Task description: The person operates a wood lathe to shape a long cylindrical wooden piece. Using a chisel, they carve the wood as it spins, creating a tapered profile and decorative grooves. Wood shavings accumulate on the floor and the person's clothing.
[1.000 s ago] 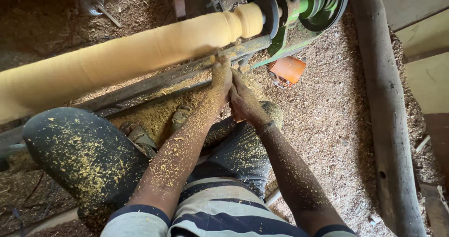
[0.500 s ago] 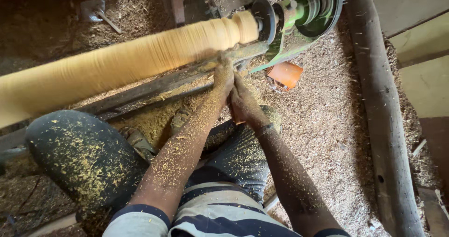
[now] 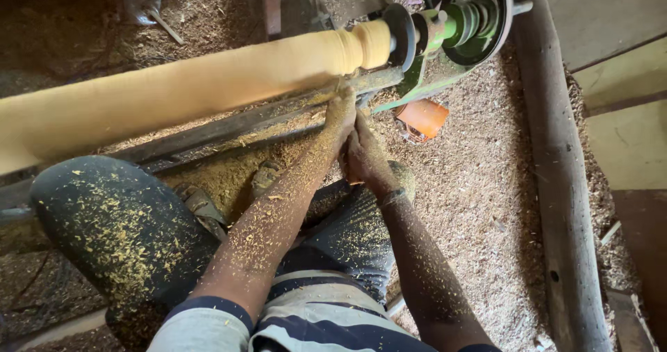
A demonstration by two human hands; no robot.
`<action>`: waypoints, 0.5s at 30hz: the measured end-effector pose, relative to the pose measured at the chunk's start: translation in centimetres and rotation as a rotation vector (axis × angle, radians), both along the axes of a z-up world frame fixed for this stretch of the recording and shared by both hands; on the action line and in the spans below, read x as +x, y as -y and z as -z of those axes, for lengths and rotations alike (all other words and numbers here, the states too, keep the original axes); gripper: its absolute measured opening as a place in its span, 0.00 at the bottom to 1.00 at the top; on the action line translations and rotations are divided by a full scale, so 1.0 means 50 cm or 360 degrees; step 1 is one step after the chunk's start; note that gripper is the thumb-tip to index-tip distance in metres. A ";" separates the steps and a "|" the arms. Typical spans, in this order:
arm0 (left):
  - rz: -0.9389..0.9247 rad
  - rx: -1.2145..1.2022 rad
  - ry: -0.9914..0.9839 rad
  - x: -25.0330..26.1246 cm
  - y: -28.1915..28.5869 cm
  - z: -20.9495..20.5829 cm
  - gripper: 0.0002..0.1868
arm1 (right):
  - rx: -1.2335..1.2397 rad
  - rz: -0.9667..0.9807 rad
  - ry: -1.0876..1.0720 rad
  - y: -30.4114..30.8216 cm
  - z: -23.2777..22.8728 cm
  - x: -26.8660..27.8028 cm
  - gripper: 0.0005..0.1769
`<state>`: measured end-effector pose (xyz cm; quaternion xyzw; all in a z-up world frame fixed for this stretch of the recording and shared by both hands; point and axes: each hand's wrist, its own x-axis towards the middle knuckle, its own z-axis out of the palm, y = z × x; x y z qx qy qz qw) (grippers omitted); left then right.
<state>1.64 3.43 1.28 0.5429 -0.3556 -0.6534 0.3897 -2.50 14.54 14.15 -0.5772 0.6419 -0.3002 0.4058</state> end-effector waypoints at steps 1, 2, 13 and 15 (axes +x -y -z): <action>0.0027 -0.0008 0.0026 0.006 -0.003 -0.011 0.26 | -0.0034 0.0017 0.0020 -0.002 0.002 0.002 0.31; 0.0023 0.0005 0.0053 0.012 -0.008 -0.023 0.27 | -0.0022 0.0015 0.0011 -0.005 0.001 0.003 0.31; -0.0152 0.0437 -0.0110 0.061 -0.065 -0.154 0.33 | 0.0669 -0.0009 -0.0012 -0.002 -0.119 0.019 0.33; -0.0183 0.0441 -0.0028 0.059 -0.064 -0.156 0.31 | 0.0669 -0.0041 -0.0036 -0.003 -0.120 0.018 0.34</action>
